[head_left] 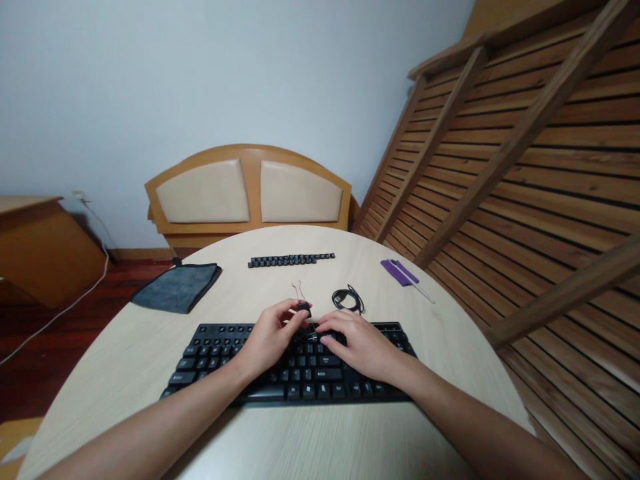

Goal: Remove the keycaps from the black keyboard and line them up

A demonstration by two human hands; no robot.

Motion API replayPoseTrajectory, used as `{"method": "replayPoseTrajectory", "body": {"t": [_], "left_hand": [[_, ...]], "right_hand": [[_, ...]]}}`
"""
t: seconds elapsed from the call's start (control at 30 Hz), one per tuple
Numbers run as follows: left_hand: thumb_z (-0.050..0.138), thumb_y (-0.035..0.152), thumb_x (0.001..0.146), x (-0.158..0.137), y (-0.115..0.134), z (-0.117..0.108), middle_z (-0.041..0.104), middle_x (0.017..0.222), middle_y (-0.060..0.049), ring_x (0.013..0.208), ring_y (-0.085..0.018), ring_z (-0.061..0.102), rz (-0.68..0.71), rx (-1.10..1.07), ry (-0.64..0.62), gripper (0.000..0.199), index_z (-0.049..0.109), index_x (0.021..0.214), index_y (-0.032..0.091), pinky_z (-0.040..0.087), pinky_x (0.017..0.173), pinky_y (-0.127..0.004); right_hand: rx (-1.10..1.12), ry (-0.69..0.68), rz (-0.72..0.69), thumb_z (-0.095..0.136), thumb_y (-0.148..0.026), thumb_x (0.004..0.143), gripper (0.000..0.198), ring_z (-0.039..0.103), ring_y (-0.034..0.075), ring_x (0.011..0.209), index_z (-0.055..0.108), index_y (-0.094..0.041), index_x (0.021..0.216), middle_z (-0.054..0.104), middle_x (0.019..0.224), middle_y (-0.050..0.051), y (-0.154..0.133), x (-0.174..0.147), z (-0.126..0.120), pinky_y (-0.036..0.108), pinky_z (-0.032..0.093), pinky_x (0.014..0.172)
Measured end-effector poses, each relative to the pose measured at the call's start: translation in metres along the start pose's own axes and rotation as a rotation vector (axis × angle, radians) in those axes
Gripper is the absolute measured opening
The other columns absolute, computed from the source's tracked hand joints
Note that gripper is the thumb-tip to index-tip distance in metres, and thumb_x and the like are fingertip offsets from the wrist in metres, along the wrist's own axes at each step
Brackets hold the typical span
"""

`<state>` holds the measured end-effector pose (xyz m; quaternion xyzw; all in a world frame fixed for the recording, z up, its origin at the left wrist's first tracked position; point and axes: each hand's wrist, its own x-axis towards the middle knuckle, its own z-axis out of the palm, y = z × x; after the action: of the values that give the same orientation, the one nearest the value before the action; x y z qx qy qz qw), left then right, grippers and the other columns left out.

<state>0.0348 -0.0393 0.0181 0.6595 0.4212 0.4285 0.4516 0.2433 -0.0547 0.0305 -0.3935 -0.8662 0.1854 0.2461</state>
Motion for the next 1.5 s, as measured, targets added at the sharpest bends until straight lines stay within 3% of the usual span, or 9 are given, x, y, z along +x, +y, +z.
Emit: {"method": "replayPoseTrajectory", "body": {"t": [0.17,0.3,0.47,0.6,0.8,1.03,1.3,1.5], "left_hand": [[0.057,0.036,0.089,0.0,-0.001,0.001,0.07,0.094,-0.007,0.083,-0.02,0.065,0.023,0.036,-0.017,0.028,0.066,0.106,0.016,0.051,0.072,-0.03],[0.056,0.03,0.091,-0.003,0.002,0.002,0.069,0.089,-0.004,0.083,-0.019,0.062,0.134,0.171,-0.082,0.019,0.069,0.098,0.018,0.048,0.076,-0.031],[0.055,0.028,0.092,-0.008,0.012,0.002,0.068,0.085,-0.003,0.08,-0.018,0.061,0.237,0.362,-0.119,0.015,0.068,0.093,0.02,0.045,0.073,-0.029],[0.054,0.029,0.093,-0.011,0.015,0.001,0.068,0.082,-0.003,0.077,-0.019,0.063,0.244,0.456,-0.141,0.015,0.065,0.089,0.019,0.045,0.071,-0.029],[0.051,0.037,0.094,-0.007,0.0,0.002,0.068,0.085,-0.003,0.075,-0.019,0.068,0.052,0.214,-0.078,0.02,0.057,0.09,0.019,0.05,0.067,-0.028],[0.059,0.05,0.084,0.003,-0.003,0.001,0.067,0.082,-0.002,0.064,-0.016,0.068,-0.18,-0.13,-0.045,0.034,0.049,0.083,0.018,0.049,0.055,-0.024],[0.06,0.048,0.085,0.0,0.003,0.002,0.068,0.085,-0.002,0.07,-0.016,0.069,-0.111,-0.158,-0.021,0.031,0.052,0.086,0.018,0.05,0.061,-0.025],[0.061,0.044,0.086,-0.002,0.006,0.003,0.067,0.079,-0.002,0.075,-0.018,0.068,-0.038,-0.079,-0.036,0.027,0.057,0.086,0.017,0.052,0.065,-0.027]], "right_hand": [[0.008,-0.006,-0.004,0.054,-0.023,0.093,0.019,0.06,0.019,0.104,0.068,-0.022,0.105,0.068,0.109,0.005,-0.001,0.001,-0.003,0.036,0.045,0.094],[-0.003,-0.014,-0.002,0.055,-0.024,0.092,0.018,0.061,0.02,0.102,0.069,-0.023,0.104,0.069,0.106,0.005,-0.001,0.001,-0.006,0.036,0.045,0.093],[-0.019,-0.016,-0.003,0.056,-0.023,0.092,0.018,0.06,0.02,0.103,0.068,-0.022,0.105,0.069,0.106,0.005,0.0,0.001,-0.005,0.036,0.045,0.093],[-0.014,-0.003,-0.002,0.057,-0.024,0.092,0.018,0.059,0.02,0.104,0.068,-0.021,0.105,0.067,0.11,0.005,-0.002,0.0,-0.001,0.035,0.044,0.094],[-0.025,0.038,0.039,0.062,-0.029,0.088,0.017,0.058,0.021,0.105,0.07,-0.022,0.102,0.068,0.109,0.005,-0.006,0.0,0.007,0.037,0.044,0.094],[0.01,0.124,0.117,0.068,-0.027,0.084,0.009,0.061,0.021,0.099,0.069,-0.022,0.092,0.07,0.1,0.003,-0.01,0.003,0.016,0.036,0.044,0.091],[0.047,0.163,0.171,0.067,-0.026,0.083,0.01,0.062,0.021,0.095,0.068,-0.022,0.092,0.07,0.096,0.003,-0.015,0.004,0.014,0.037,0.045,0.089],[0.195,0.153,0.217,0.064,-0.017,0.078,0.014,0.065,0.019,0.089,0.066,-0.021,0.092,0.071,0.093,0.002,-0.018,0.005,0.011,0.032,0.049,0.084]]}}
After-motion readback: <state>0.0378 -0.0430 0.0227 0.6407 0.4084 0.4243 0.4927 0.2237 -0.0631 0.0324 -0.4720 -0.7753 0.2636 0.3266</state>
